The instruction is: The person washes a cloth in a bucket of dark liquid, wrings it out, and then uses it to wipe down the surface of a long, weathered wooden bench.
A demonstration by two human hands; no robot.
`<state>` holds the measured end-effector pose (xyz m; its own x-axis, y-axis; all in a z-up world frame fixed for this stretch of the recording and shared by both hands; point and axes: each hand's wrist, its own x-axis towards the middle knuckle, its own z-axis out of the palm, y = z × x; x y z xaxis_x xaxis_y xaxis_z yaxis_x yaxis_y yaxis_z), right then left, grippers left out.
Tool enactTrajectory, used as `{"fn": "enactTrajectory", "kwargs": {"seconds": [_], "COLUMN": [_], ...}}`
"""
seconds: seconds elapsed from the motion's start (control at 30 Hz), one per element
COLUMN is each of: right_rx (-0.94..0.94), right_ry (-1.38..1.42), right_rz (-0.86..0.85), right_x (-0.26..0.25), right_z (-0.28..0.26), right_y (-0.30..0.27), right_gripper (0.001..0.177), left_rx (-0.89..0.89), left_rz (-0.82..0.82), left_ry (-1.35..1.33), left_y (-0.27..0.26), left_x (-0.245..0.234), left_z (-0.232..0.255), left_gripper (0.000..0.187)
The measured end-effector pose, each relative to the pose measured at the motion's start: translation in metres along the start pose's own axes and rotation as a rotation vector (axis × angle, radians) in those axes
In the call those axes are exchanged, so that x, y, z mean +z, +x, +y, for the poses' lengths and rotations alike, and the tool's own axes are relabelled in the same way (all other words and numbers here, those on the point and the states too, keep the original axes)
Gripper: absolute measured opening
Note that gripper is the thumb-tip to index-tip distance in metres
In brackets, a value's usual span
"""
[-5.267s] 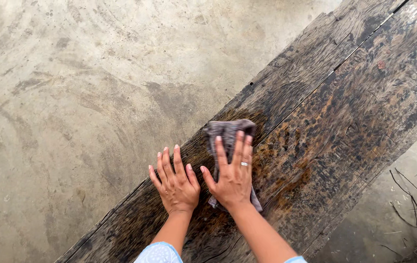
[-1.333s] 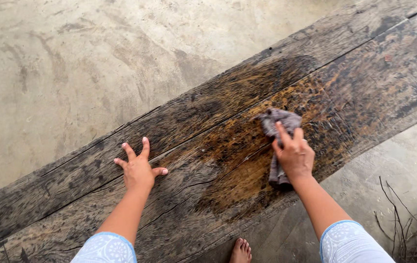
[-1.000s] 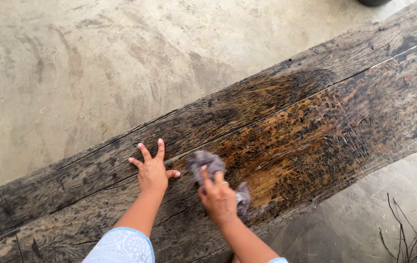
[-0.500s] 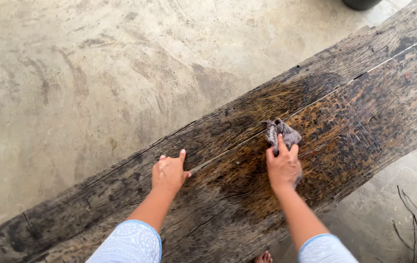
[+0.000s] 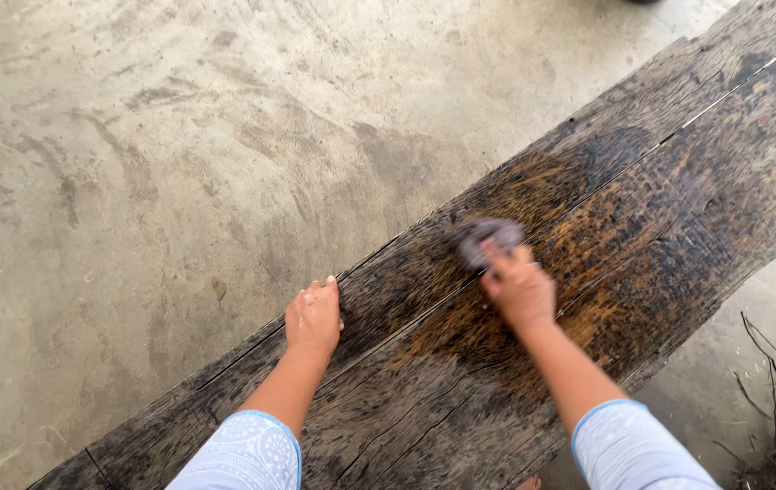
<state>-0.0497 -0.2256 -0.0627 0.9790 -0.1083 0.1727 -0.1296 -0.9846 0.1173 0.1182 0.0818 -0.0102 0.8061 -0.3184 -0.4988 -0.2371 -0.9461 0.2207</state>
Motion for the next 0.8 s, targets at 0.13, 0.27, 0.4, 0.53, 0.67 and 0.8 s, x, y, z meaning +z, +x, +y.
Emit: {"fn": "enactTrajectory", "kwargs": {"seconds": [0.13,0.27,0.4,0.53,0.67,0.8], "right_rx": [0.989,0.965,0.507,-0.066,0.442,1.089], "right_ry": [0.261,0.408,0.438,0.351,0.227,0.357], "right_rz": [-0.146,-0.176,-0.266,-0.315,-0.244,-0.279], "right_x": [0.016,0.01,-0.041,-0.051,-0.038,-0.024], "right_z": [0.004,-0.097,-0.173,-0.133,-0.059,-0.056], "right_y": [0.018,0.019,0.003,0.013,0.017,0.016], "right_gripper": [0.043,0.043,0.061,0.071,0.055,0.045], "left_rx": [-0.085,0.102,0.198,0.18,0.209,0.213], "left_rz": [-0.078,0.079,0.204,0.173,0.192,0.156], "left_ry": [-0.34,-0.038,0.334,0.368,0.373,0.397], "left_y": [-0.013,-0.002,0.014,0.019,0.02,0.022], "left_x": [-0.03,-0.01,0.022,0.032,0.036,0.038], "left_z": [0.002,0.001,-0.001,0.001,0.0,0.001], "left_gripper": [0.056,0.042,0.025,0.027,0.026,0.026]}}
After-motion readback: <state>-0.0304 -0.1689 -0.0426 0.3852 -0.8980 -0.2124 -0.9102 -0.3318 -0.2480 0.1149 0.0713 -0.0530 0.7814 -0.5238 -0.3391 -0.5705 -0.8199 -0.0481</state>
